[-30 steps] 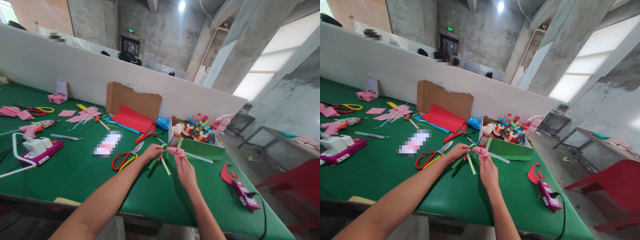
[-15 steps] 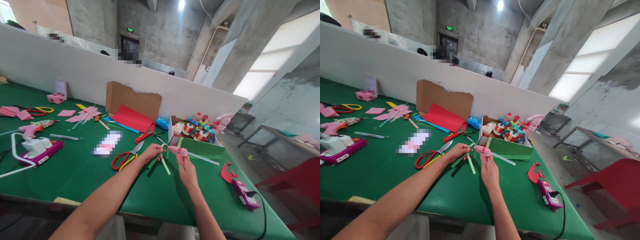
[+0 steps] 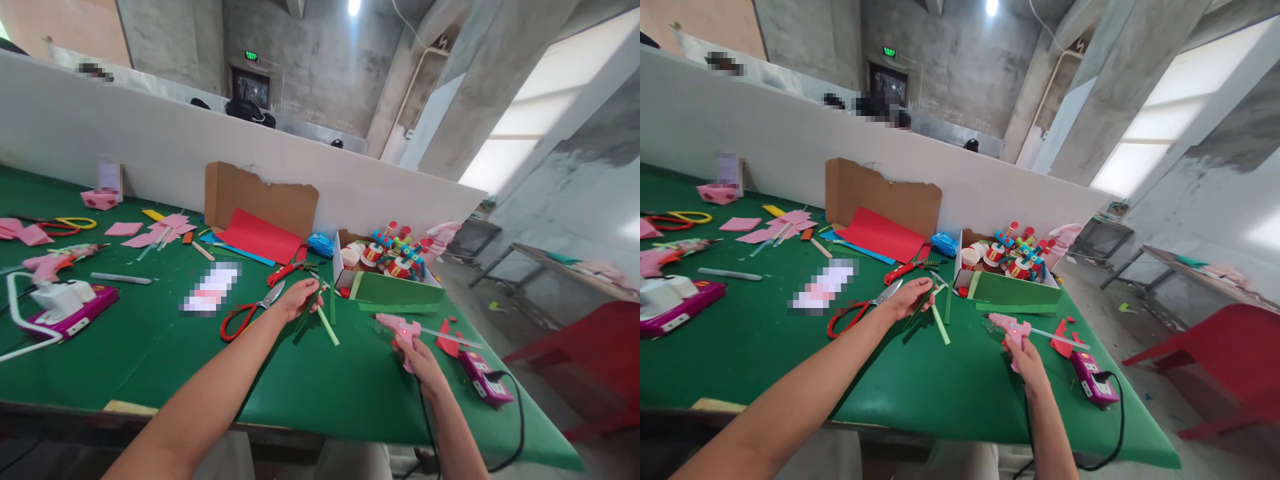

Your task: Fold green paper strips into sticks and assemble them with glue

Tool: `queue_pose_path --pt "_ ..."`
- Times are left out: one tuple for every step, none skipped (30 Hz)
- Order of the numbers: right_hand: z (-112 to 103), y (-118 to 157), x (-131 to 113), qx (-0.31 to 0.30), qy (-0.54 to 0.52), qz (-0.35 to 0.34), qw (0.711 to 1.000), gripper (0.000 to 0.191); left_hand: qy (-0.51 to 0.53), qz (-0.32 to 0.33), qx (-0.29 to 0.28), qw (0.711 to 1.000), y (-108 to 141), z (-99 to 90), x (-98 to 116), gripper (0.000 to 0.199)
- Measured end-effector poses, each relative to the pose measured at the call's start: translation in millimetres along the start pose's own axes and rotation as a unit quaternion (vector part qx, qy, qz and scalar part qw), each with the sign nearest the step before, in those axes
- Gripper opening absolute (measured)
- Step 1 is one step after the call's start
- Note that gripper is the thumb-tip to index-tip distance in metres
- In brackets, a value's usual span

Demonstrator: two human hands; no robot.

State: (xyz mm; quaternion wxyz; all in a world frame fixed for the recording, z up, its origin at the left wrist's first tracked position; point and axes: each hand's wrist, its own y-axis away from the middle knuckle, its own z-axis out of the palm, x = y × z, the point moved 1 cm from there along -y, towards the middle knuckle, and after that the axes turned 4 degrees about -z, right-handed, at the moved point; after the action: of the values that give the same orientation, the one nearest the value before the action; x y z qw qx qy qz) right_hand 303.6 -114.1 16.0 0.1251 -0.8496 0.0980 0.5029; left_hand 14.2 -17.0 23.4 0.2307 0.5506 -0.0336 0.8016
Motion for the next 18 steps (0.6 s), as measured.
queue_pose_path --pt "-9.2 -1.6 3.7 0.004 0.06 0.023 0.998 0.037 0.008 0.011 0.013 1.0 0.1 -1.4 1.6 0.024" --pt "-18.0 -3.1 5.5 0.005 0.129 0.041 0.991 0.036 0.016 0.021 0.027 0.999 0.3 -3.1 3.5 0.024" --pt "-26.0 -4.4 5.2 -0.003 0.205 0.047 0.978 0.034 0.024 0.033 0.043 0.998 0.4 -4.9 5.5 0.024" --pt "-33.1 -5.3 3.0 -0.007 0.282 0.047 0.958 0.032 0.029 0.043 0.06 0.997 0.5 -7.0 7.6 0.024" --pt "-38.8 -6.0 -1.2 -0.004 0.353 0.04 0.935 0.031 0.033 0.054 0.078 0.995 0.5 -9.3 9.6 0.024" --pt "-42.7 -6.2 -6.9 0.01 0.411 0.035 0.911 0.032 0.033 0.064 0.097 0.993 0.4 -11.8 11.4 0.025" --pt "-44.2 -6.2 -14.1 0.032 0.453 0.036 0.89 0.034 0.03 0.074 0.117 0.99 0.0 -14.4 13.0 0.026" --pt "-42.3 -6.2 -22.6 0.059 0.474 0.029 0.878 0.036 0.026 0.085 0.137 0.987 -0.5 -17.3 14.2 0.026" --pt "-36.5 -6.4 -32.1 0.086 0.469 0.012 0.879 0.038 0.021 0.095 0.156 0.983 -1.2 -20.1 15.0 0.027" --pt "-26.3 -7.0 -42.3 0.101 0.442 -0.017 0.891 0.038 0.014 0.106 0.174 0.979 -1.9 -22.9 15.4 0.028" --pt "-11.6 -8.4 -52.6 0.093 0.405 -0.057 0.908 0.035 0.006 0.116 0.192 0.974 -2.6 -25.6 15.5 0.029" --pt "7.2 -10.4 -62.8 0.06 0.364 -0.104 0.924 0.032 -0.004 0.125 0.208 0.97 -3.2 -27.8 15.3 0.03" --pt "28.9 -13.0 -72.5 0.012 0.329 -0.147 0.933 0.028 -0.013 0.132 0.221 0.966 -3.7 -29.6 14.9 0.03" --pt "51.9 -15.9 -81.3 -0.037 0.303 -0.181 0.935 0.025 -0.023 0.137 0.229 0.963 -3.9 -30.7 14.6 0.031" --pt "74.8 -18.9 -88.9 -0.079 0.287 -0.203 0.933 0.023 -0.03 0.138 0.235 0.962 -3.9 -31.2 14.2 0.032" --pt "96.3 -21.9 -95.2 -0.112 0.287 -0.212 0.927 0.022 -0.036 0.137 0.237 0.961 -3.7 -31.1 13.9 0.033" --pt "115.3 -24.4 -100.0 -0.137 0.302 -0.205 0.921 0.021 -0.042 0.133 0.237 0.962 -3.4 -30.4 13.7 0.034" --pt "131.0 -26.3 -103.3 -0.155 0.325 -0.184 0.915 0.019 -0.049 0.127 0.235 0.962 -3.0 -29.2 13.6 0.034"
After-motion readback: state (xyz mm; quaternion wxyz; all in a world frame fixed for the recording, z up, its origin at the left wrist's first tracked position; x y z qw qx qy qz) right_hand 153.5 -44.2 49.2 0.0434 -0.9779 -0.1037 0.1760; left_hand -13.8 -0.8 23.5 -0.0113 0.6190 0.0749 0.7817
